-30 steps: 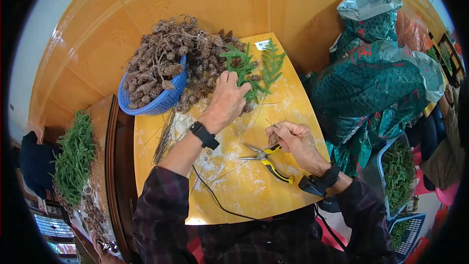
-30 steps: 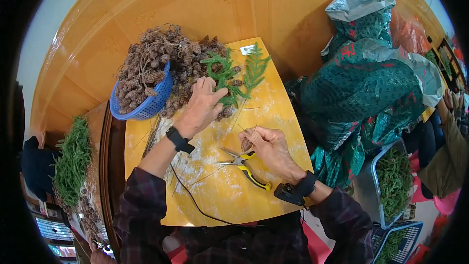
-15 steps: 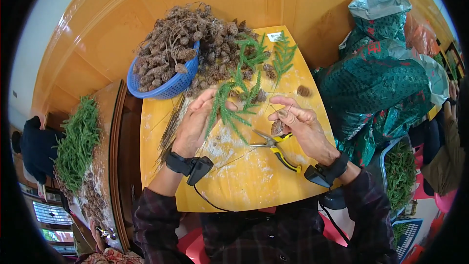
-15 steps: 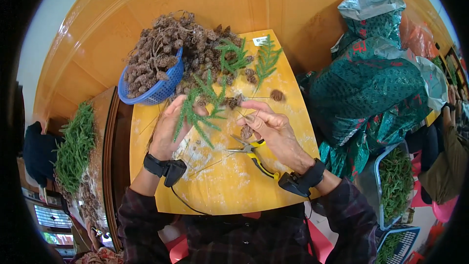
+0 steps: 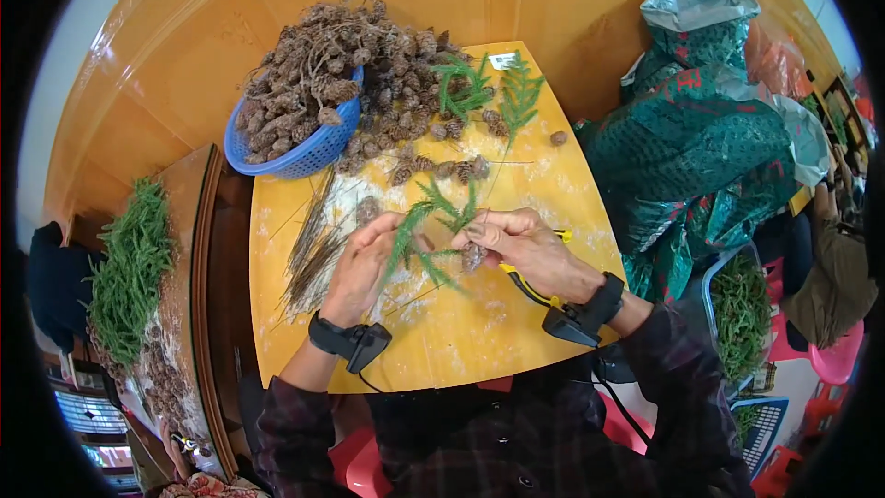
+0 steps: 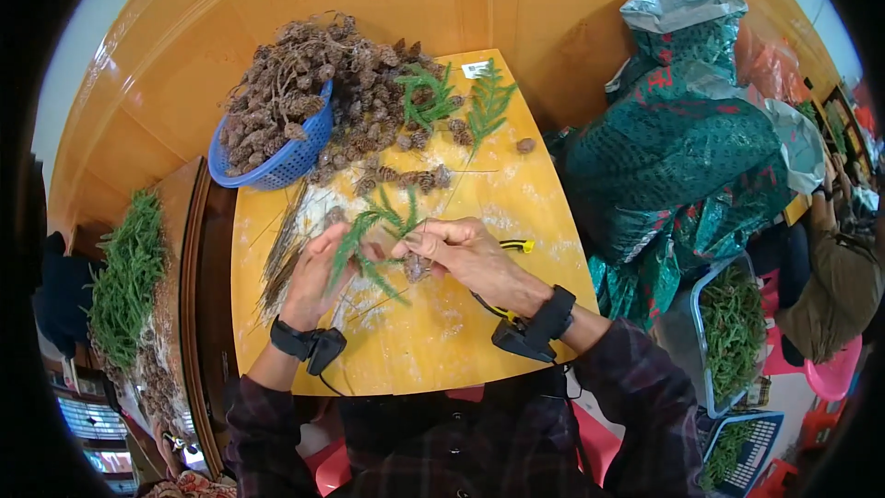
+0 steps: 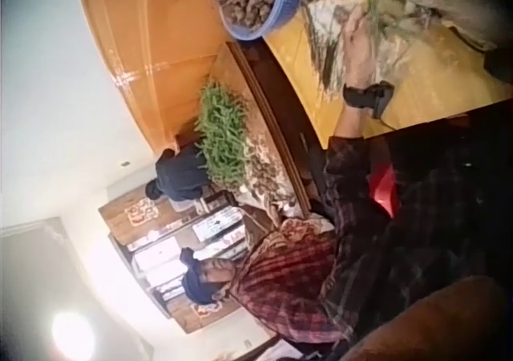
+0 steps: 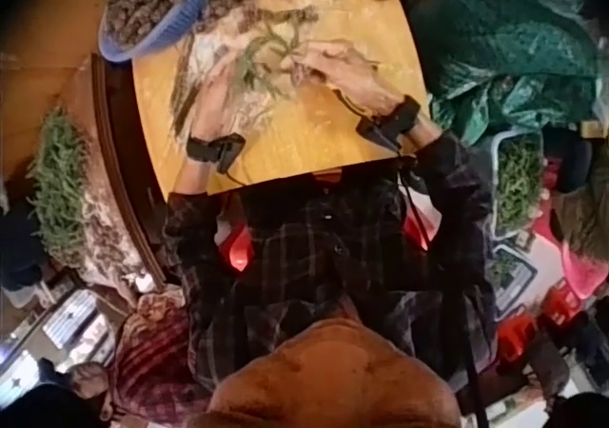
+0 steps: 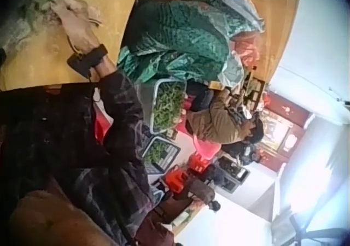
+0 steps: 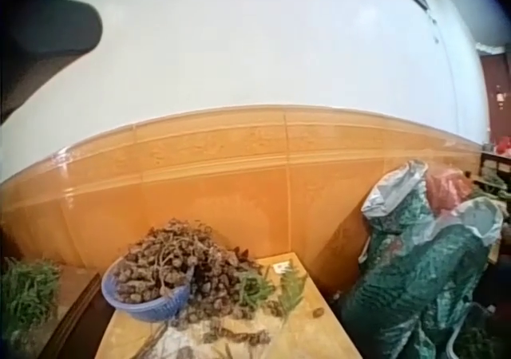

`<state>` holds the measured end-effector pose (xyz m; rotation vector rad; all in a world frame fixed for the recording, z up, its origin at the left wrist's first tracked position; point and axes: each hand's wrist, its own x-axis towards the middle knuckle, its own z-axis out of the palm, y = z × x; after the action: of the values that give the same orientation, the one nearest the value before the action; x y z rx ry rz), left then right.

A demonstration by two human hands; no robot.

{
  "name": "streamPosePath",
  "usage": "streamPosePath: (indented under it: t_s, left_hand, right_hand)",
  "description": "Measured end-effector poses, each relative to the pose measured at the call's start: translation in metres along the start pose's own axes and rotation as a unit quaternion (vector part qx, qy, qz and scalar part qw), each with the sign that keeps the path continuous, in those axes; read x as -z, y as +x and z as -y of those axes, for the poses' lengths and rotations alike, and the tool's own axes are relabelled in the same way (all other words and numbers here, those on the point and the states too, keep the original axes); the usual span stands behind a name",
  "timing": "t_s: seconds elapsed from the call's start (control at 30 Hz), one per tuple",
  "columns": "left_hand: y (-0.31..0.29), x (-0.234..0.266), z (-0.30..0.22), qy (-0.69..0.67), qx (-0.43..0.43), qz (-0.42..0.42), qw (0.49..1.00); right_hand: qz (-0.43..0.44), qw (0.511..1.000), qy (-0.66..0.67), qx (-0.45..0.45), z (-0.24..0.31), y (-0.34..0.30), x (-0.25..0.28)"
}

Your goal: The person assembles a decorative piece by wrapping wire around a pinecone and a branch, then using pliers to twist and trim the wire. After securing the pinecone to the branch, they place the finished piece into a container on the floor.

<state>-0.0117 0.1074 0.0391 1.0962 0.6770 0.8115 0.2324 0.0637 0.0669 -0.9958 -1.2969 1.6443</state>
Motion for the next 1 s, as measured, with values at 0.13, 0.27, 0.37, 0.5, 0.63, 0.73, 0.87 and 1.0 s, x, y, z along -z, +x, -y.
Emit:
streamPosePath:
  t_s: [0.13, 0.27, 0.37, 0.5, 0.63, 0.73, 0.87, 1.0]
  left_hand:
    - [-0.001, -0.009, -0.004, -0.053, -0.003, 0.003, 0.999]
    - [0.002, -0.034, -0.016, 0.027, 0.019, -0.013, 0.999]
    - [0.003, -0.037, -0.016, 0.110, 0.032, -0.013, 0.993]
    - [-0.004, -0.036, -0.020, 0.107, 0.021, 0.023, 0.994]
    - [-0.002, -0.038, -0.022, 0.146, 0.029, 0.036, 0.988]
    - [-0.002, -0.039, -0.022, 0.182, 0.037, 0.026, 0.982]
    - [-0.002, -0.027, -0.009, 0.073, 0.021, 0.018, 0.997]
    - [0.000, -0.027, -0.017, 0.063, 0.077, -0.009, 0.995]
  right_hand:
    - [-0.003, 1.000, -0.020, 0.024, -0.003, -0.003, 0.001]
    - [-0.026, 0.999, -0.012, 0.023, 0.001, -0.007, 0.001]
    - [-0.033, 0.999, 0.010, 0.010, -0.011, -0.010, 0.012]
    - [-0.040, 0.998, 0.056, -0.010, -0.013, -0.013, 0.015]
    - [-0.039, 0.997, 0.072, -0.012, -0.021, -0.015, 0.020]
    - [-0.016, 0.996, 0.090, -0.014, -0.021, -0.016, 0.019]
    - [-0.009, 0.992, 0.116, -0.048, -0.015, -0.020, 0.019]
    - [-0.043, 0.977, 0.204, -0.045, -0.017, -0.020, 0.023]
